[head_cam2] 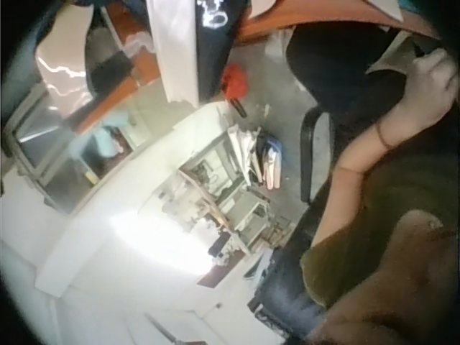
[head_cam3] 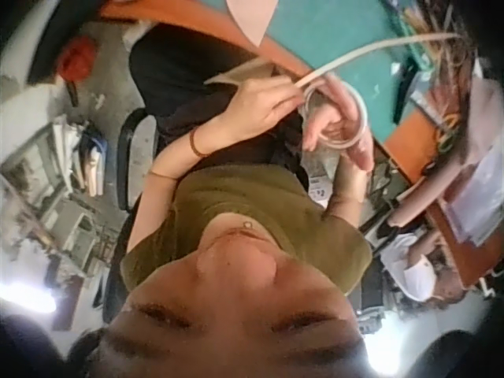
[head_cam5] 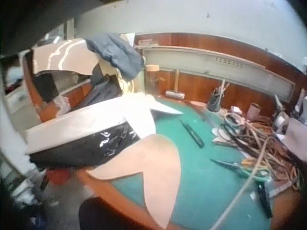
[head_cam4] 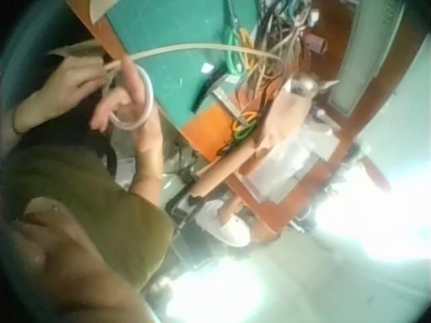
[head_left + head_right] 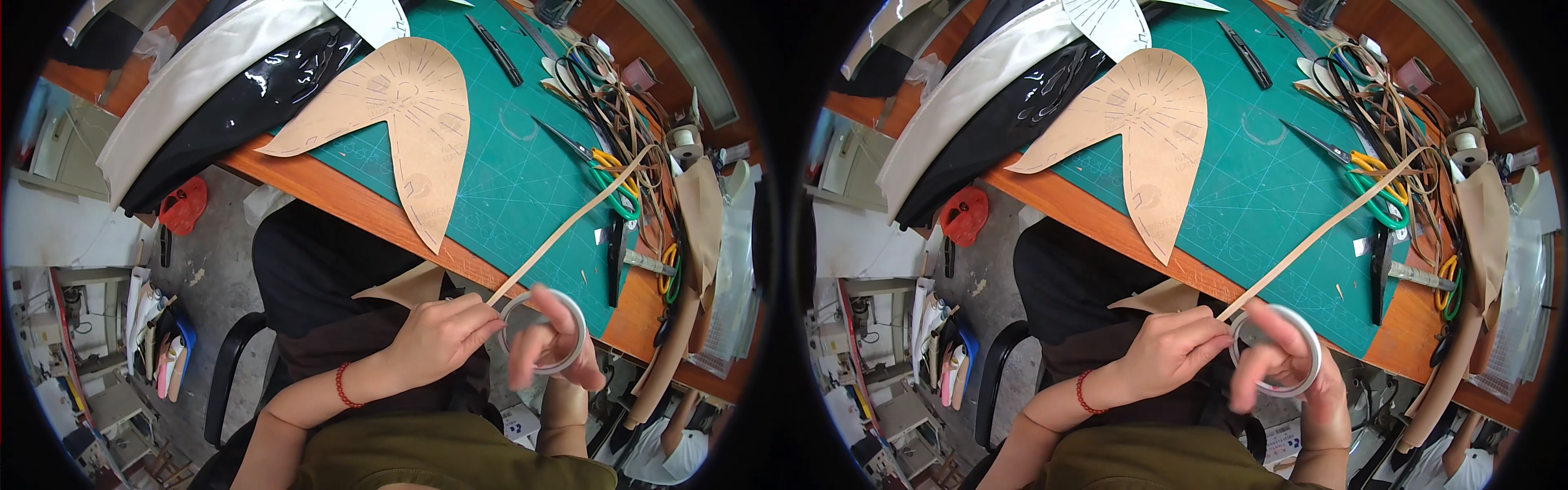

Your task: The person uses green-handled scissors to cut a piece of tan material along a pre-drawn pattern. After cutting, they compare the piece to a white paper template. They then handle a roll of white tape and a strip of tan material, preparing them for the next step.

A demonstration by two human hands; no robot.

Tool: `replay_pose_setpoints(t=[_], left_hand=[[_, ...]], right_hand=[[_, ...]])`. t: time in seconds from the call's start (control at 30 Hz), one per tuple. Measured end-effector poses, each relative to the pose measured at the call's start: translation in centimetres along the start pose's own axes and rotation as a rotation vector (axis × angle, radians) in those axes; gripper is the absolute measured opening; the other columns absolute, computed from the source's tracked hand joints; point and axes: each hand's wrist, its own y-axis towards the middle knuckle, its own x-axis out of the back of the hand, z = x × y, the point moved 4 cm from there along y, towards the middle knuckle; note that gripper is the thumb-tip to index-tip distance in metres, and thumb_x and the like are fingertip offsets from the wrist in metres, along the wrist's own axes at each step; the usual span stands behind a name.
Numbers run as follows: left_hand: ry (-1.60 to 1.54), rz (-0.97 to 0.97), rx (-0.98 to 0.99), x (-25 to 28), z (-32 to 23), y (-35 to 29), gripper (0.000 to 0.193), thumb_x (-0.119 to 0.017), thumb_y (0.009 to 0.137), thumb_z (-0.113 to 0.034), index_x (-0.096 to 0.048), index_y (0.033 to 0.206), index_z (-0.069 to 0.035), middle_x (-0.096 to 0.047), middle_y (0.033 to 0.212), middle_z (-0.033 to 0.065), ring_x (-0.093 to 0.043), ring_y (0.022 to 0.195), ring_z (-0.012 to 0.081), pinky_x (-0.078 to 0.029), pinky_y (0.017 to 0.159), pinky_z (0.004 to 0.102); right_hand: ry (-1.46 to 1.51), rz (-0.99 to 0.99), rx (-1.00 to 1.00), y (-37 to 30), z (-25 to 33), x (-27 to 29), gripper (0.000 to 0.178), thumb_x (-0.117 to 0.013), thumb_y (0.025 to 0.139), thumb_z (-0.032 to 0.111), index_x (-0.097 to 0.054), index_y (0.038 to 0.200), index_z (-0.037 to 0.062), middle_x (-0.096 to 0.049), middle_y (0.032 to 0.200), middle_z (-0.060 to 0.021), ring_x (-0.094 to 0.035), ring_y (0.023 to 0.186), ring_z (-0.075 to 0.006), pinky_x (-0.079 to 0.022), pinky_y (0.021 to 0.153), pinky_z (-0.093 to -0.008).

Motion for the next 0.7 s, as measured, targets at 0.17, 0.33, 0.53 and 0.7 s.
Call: replay_pose_setpoints(t=[0.17, 0.33, 0.53, 0.7], left_hand=[[-0.052, 0.011, -0.029, -0.4, -0.8, -0.4, 0.01, -0.065, 0.084, -0.008, -0.058, 0.082, -0.001, -0.052, 0.072, 0.0104, -0.056, 0.058, 0.0292, -0.044, 0.052, 0.0381], [-0.146, -0.017, -0.03, 1.4, -0.3, -0.7, 0.003, -0.061, 0.087, -0.002, -0.063, 0.088, 0.0, -0.057, 0.07, 0.0075, -0.055, 0.056, 0.0193, -0.041, 0.05, 0.0305], [-0.149, -0.086, 0.048, 1.0, 0.7, -1.0, 0.011, -0.057, 0.091, -0.003, -0.063, 0.1, -0.001, -0.06, 0.075, 0.0088, -0.057, 0.06, 0.0202, -0.044, 0.053, 0.0304], [-0.04, 0.012, 0.003, -0.4, 0.6, -1.7, 0.029, -0.059, 0.09, -0.002, -0.048, 0.117, 0.0, -0.062, 0.076, 0.0109, -0.062, 0.062, 0.0238, -0.046, 0.055, 0.0316]], right_hand=[[-0.953, -0.265, 0.689, 1.4, 0.9, -0.6, 0.075, -0.053, 0.083, 0.067, -0.051, 0.132, 0.0104, -0.058, 0.119, -0.0212, -0.052, 0.11, -0.0379, -0.038, 0.097, -0.0542], [-2.108, -0.155, 0.575, 1.3, 2.5, -0.6, 0.038, -0.054, 0.09, 0.049, -0.062, 0.092, 0.012, -0.063, 0.106, -0.0118, -0.05, 0.115, -0.0346, -0.026, 0.108, -0.0566], [-1.113, -0.435, 0.679, 0.8, 4.9, 3.9, 0.03, -0.058, 0.093, 0.035, -0.048, 0.082, 0.0094, -0.056, 0.076, -0.0077, -0.055, 0.08, -0.0235, -0.043, 0.087, -0.0445], [-1.207, 0.015, 0.578, 3.7, 1.6, -0.3, 0.023, -0.07, 0.085, 0.015, -0.05, 0.097, 0.0111, -0.065, 0.088, -0.0069, -0.061, 0.08, -0.0251, -0.038, 0.095, -0.045]])
